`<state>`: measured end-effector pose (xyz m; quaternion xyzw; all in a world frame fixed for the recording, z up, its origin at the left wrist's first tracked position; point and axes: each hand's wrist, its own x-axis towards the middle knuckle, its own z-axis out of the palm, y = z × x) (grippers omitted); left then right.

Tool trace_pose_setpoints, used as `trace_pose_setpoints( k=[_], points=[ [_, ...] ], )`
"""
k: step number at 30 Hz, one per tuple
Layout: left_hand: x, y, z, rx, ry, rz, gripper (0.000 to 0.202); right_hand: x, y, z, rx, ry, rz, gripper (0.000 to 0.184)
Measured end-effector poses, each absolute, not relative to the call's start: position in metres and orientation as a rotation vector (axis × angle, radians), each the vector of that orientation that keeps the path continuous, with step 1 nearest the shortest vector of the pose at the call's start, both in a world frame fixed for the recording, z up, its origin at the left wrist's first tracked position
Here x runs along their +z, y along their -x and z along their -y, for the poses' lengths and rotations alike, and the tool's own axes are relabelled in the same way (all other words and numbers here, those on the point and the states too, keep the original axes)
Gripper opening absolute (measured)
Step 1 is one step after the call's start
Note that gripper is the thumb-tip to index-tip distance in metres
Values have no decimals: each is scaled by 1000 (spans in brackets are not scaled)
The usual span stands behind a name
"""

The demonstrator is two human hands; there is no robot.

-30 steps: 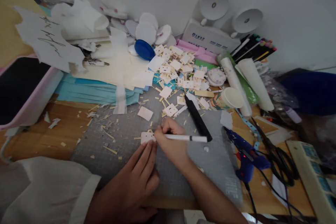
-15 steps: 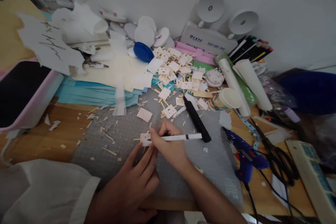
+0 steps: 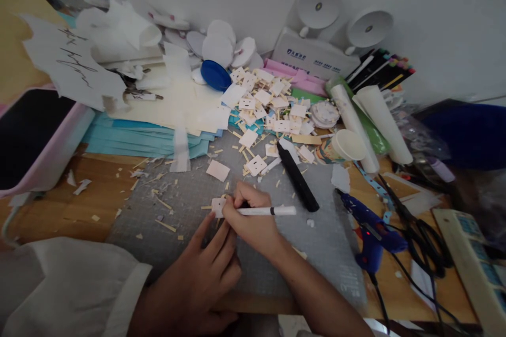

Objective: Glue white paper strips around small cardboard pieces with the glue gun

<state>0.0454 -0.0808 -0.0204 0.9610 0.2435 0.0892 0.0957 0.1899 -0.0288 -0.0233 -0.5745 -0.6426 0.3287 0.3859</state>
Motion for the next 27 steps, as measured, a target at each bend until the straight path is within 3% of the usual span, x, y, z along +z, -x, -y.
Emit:
trace_pose_setpoints(
  k=[19,27],
  points=[
    [-22,-44,81,276,-2855,-722,55,-23,-189,28,788,1448,1723,31],
    [-21,-45,81,247,-2897,-727,60,-23,-195,20,1057,1407,1352,32]
  ],
)
